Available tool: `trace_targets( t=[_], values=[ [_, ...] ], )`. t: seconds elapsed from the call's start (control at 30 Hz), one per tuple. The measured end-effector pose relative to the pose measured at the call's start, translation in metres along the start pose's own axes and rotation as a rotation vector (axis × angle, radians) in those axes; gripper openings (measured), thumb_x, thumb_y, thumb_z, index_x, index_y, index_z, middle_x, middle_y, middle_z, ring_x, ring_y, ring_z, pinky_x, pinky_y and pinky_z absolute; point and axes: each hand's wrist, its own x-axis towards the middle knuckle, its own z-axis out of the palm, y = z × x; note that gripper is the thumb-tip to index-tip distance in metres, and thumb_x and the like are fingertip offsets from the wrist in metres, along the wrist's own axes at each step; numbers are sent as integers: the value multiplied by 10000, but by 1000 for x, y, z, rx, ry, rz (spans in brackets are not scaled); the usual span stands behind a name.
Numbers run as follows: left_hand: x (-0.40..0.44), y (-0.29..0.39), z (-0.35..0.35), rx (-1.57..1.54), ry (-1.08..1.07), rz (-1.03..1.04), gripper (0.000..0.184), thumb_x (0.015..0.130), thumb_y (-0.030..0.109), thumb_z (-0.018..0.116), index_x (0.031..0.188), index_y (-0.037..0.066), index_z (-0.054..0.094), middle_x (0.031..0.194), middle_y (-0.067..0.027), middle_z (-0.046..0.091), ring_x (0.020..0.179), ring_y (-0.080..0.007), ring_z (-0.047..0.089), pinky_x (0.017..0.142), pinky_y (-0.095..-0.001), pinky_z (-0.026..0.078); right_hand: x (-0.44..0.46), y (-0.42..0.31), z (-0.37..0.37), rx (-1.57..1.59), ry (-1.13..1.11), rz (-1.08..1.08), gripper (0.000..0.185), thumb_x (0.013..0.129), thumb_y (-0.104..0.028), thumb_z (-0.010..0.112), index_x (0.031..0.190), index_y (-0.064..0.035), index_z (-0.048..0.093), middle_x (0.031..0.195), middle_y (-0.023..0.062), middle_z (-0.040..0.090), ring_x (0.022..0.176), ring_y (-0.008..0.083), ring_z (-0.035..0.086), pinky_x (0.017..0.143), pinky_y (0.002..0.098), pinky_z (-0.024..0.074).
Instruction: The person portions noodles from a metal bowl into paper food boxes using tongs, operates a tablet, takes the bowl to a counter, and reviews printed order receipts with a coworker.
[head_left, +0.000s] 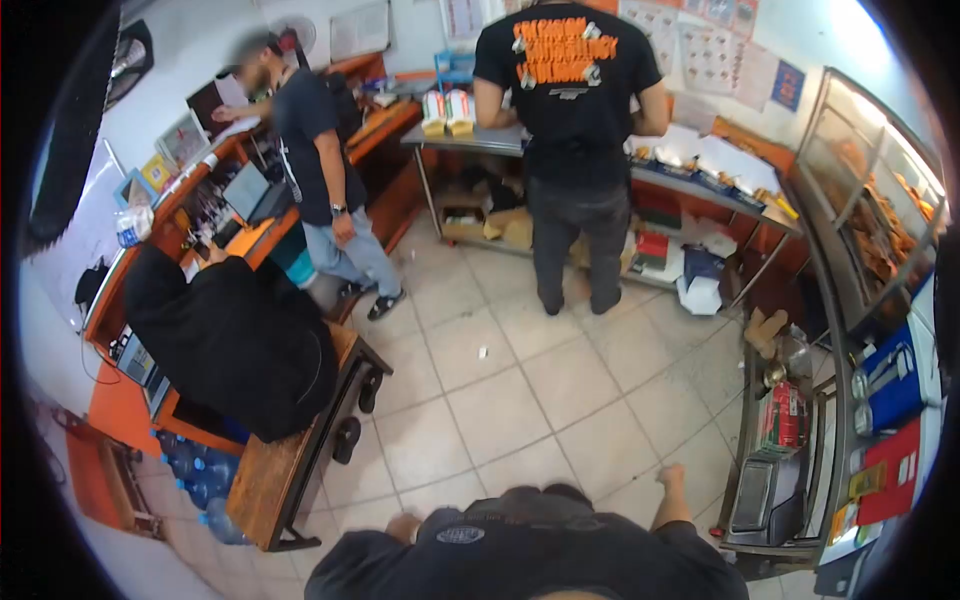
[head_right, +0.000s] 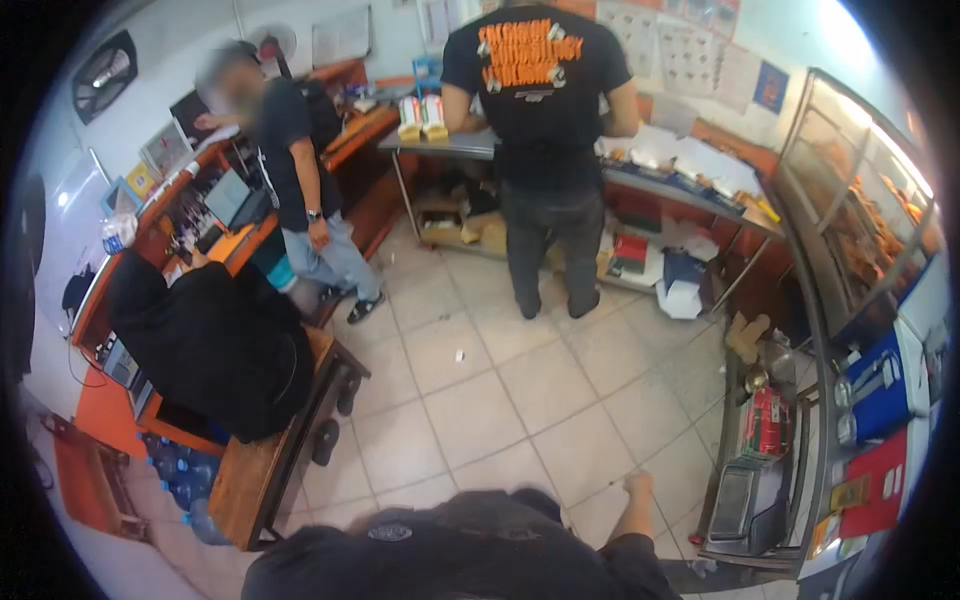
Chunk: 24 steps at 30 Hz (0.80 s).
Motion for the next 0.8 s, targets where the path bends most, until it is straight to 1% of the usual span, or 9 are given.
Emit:
trace_targets(
  t=[0.07,0.1,0.17,0.27,0.47,0.5,0.6,0.67,0.8],
  values=[
    [103,43,-91,65,106,197,372,839,344,550,959,10,661,1073,-238,620,1000,-379,592,848,-464,471,13,73,37,-164,-153,16,191,703,-278,755,716,-100,688,812,119,689,719,230,635,659,435,492],
    [136,79,-151,-31,177,212,373,852,333,545,1019,13,637,1110,-229,608,1034,-370,573,870,-464,462,38,121,110,-348,38,-134,226,730,-251,727,816,-42,718,796,155,694,711,337,669,641,401,513],
    [201,141,-261,-81,586,527,383,870,297,565,1142,27,580,1133,-189,615,1068,-361,574,917,-431,461,-18,95,70,-346,235,-141,192,739,-244,700,665,-67,694,766,151,684,682,314,663,600,415,497],
    [176,249,-426,-981,462,615,352,858,200,637,1160,37,557,1071,-132,639,1001,-226,617,868,-314,479,26,58,70,-150,-324,19,241,787,-286,629,668,-80,671,756,147,679,680,322,651,593,442,480],
    [262,203,-481,-757,245,448,259,871,184,629,1073,26,596,998,-98,653,935,-178,602,835,-308,484,246,-351,-29,-246,-69,-608,326,817,-352,596,784,-40,684,834,192,680,814,360,661,709,462,499],
    [278,173,-486,-684,276,410,239,876,198,624,1051,34,616,946,-86,655,873,-156,614,792,-301,497,238,-440,-80,35,144,-442,354,818,-354,587,836,-11,675,889,218,668,884,378,650,769,462,502],
    [323,89,-509,-1025,485,165,204,818,183,638,951,29,628,824,-83,652,737,-165,614,636,-310,506,248,-672,-218,192,143,-649,297,823,-309,609,917,-41,694,880,208,674,865,356,657,760,425,501],
    [340,69,-566,-1367,469,-205,164,829,180,614,928,50,622,811,-66,642,690,-147,604,552,-286,483,254,-779,-263,559,155,-844,208,817,-219,665,867,-17,670,767,172,663,721,265,649,684,352,490],
    [452,18,-654,-1590,549,-112,190,866,193,554,995,54,572,815,-52,627,623,-143,596,485,-266,444,233,-900,-304,702,26,-898,168,836,-166,629,917,-24,668,803,103,673,732,172,630,671,310,492]
  ],
)
